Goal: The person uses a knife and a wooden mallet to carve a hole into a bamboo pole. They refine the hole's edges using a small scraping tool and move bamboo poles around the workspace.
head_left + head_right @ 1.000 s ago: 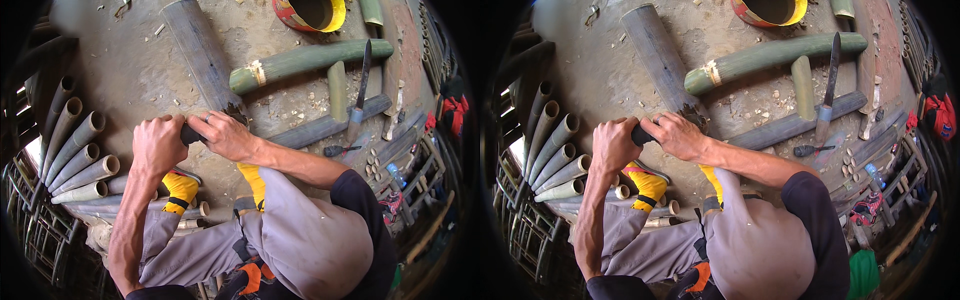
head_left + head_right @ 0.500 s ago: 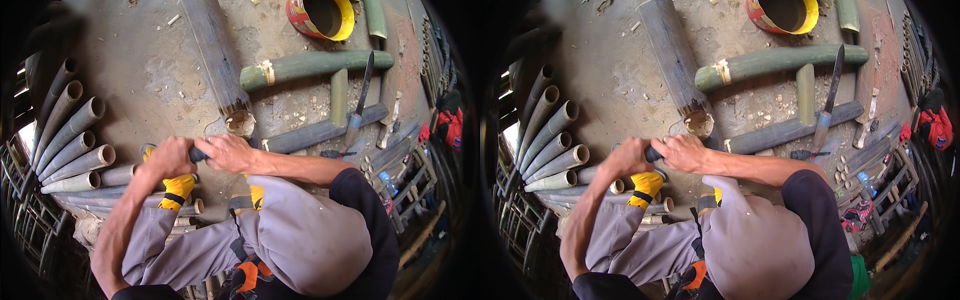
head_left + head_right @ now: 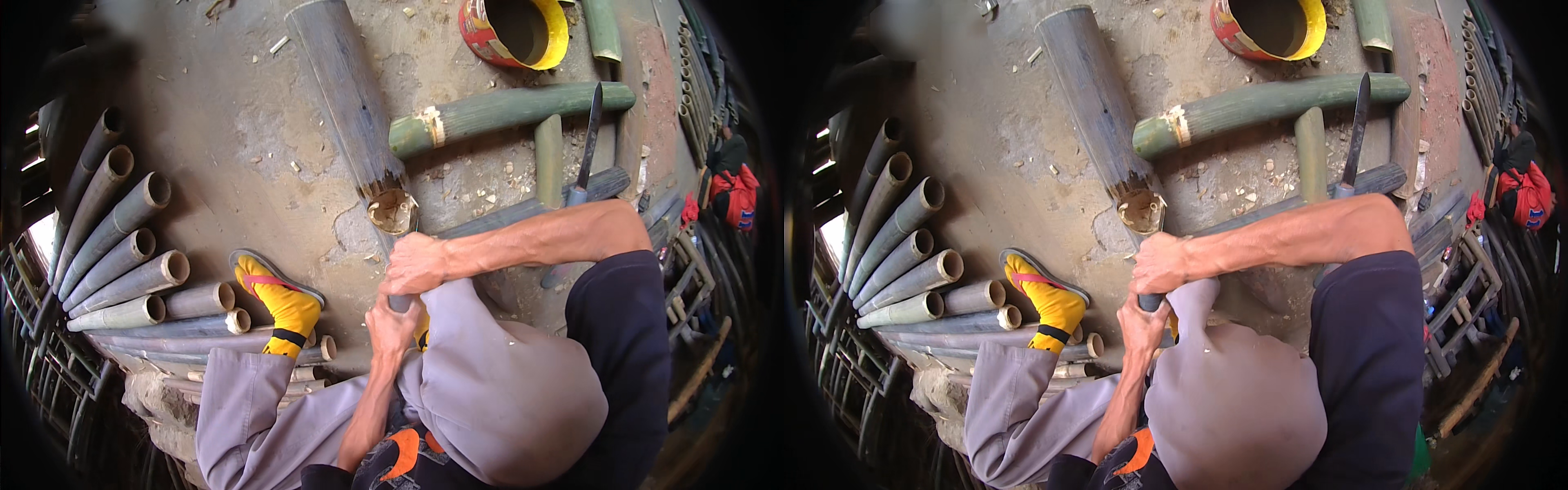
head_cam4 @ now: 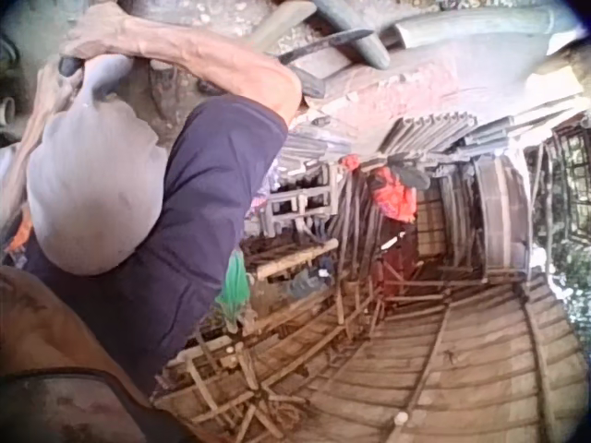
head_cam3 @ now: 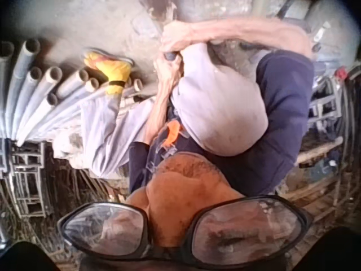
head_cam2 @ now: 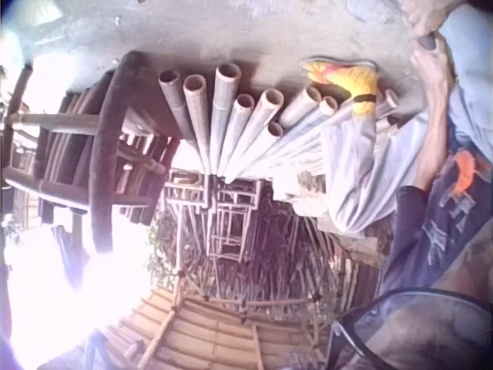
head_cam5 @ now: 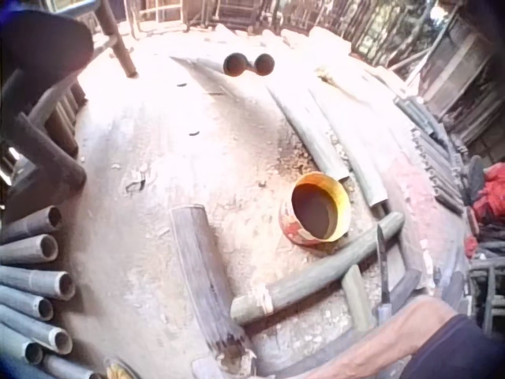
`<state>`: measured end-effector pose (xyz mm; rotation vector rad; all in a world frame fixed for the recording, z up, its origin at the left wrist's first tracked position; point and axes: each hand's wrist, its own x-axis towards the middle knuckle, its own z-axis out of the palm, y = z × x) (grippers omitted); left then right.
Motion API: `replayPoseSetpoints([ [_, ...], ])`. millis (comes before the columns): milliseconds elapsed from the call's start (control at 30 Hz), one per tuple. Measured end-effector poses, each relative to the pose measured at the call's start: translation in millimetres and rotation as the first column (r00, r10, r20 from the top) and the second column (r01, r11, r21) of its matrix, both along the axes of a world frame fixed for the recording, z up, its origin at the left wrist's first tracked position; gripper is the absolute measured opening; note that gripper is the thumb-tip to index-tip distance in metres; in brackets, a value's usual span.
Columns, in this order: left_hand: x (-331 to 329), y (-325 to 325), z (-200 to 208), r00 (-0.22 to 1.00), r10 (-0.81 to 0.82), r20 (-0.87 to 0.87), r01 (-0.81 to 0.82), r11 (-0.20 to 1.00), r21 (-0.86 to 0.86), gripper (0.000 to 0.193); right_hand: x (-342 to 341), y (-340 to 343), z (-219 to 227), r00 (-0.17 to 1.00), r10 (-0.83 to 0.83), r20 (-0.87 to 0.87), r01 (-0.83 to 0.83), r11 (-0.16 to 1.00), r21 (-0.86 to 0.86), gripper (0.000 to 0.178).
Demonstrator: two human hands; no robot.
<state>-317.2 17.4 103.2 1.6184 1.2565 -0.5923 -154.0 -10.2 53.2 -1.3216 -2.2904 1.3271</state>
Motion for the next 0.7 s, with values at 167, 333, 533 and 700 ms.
replayPoseSetpoints([
  [167,-21,59,9,0.983,-0.168,0.075,0.15,0.967,0.204,0.026,-26,28,13,0.95,-0.311,0.03,0.305,0.944,0.128,0.012],
  [333,57,166,19,0.594,-0.804,-0.03,0.688,0.488,0.537,0.02,-22,52,-2,0.557,-0.825,-0.095,0.798,0.5,0.336,0.02],
  [533,183,185,23,-0.023,-0.993,-0.12,0.913,-0.069,0.401,0.007,-3,47,-7,0.046,-0.975,-0.217,0.997,0.032,0.065,0.028],
  [700,178,202,10,0.069,-0.996,-0.058,0.982,0.058,0.182,0.015,-1,55,-5,0.061,-0.988,-0.141,0.998,0.057,0.036,0.03],
])
